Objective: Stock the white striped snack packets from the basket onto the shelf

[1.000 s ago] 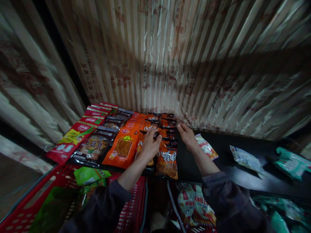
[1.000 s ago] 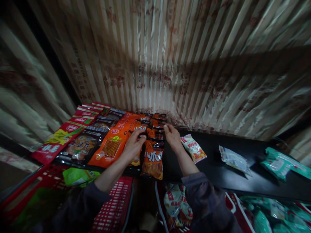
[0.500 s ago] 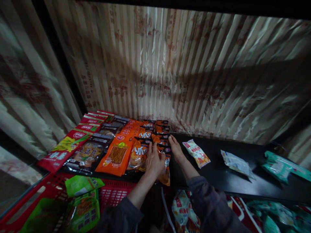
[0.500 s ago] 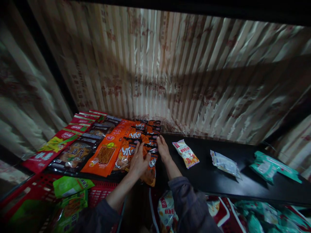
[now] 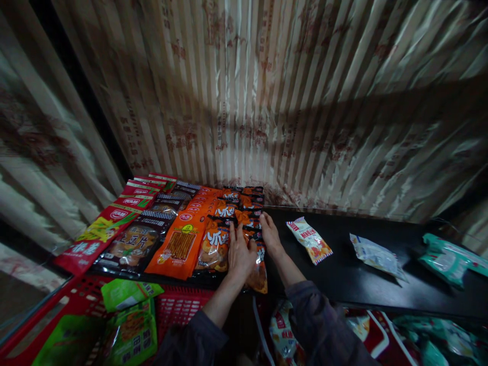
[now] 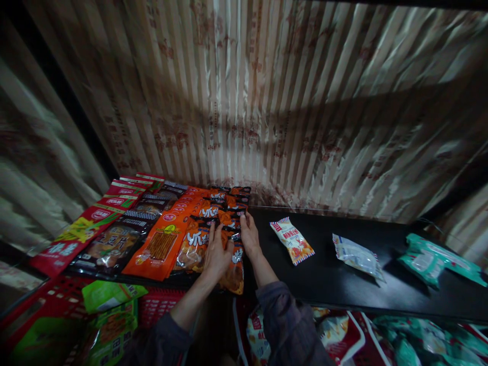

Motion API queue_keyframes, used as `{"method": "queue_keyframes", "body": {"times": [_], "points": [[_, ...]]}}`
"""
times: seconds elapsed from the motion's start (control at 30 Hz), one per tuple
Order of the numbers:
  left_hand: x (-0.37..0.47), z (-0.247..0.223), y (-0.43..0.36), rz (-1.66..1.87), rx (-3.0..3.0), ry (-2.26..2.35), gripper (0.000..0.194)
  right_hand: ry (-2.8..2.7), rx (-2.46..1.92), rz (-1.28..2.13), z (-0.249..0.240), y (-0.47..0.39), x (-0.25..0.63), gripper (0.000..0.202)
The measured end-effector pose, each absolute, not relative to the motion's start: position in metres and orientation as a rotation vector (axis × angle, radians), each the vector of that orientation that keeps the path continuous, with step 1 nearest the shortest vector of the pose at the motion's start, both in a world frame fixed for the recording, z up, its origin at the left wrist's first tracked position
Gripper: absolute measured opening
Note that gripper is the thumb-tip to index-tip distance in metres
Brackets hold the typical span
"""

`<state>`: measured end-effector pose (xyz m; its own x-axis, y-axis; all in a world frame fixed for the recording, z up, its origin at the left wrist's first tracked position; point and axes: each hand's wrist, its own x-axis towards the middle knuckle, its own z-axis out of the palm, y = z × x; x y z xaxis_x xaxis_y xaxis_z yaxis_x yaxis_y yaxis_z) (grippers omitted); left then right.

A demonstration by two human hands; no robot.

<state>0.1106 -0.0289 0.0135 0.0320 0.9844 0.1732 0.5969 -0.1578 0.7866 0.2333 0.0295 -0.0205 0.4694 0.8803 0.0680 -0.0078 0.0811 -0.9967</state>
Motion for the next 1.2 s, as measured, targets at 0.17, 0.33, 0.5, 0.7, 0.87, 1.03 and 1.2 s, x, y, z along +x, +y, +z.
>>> {"method": "queue_keyframes", "body": {"times": [0.17, 0.33, 0.5, 0.7, 0.87, 1.03, 1.2], "points": [[0.109, 0.017, -0.031, 0.9, 1.857, 1.598, 0.059, -0.858, -1.303, 0.815, -0.024, 0.028, 0.236, 0.049], [0.107, 0.015, -0.03, 0.908, 1.872, 1.581, 0.059, -0.827, -1.276, 0.842, -0.023, 0.028, 0.235, 0.05], [0.108, 0.014, -0.028, 0.928, 1.847, 1.575, 0.058, -0.804, -1.265, 0.86, -0.02, 0.026, 0.233, 0.049], [0.106, 0.007, -0.026, 1.027, 1.847, 1.527, 0.055, -0.787, -1.252, 0.86, -0.015, 0.015, 0.233, 0.047], [0.106, 0.007, -0.026, 1.013, 1.849, 1.509, 0.056, -0.773, -1.231, 0.875, -0.012, 0.004, 0.232, 0.05], [0.107, 0.01, -0.027, 1.002, 1.846, 1.509, 0.054, -0.742, -1.228, 0.881, -0.013, 0.001, 0.229, 0.05], [0.107, 0.008, -0.026, 1.055, 1.819, 1.473, 0.054, -0.731, -1.222, 0.89, -0.015, -0.001, 0.225, 0.053]]}}
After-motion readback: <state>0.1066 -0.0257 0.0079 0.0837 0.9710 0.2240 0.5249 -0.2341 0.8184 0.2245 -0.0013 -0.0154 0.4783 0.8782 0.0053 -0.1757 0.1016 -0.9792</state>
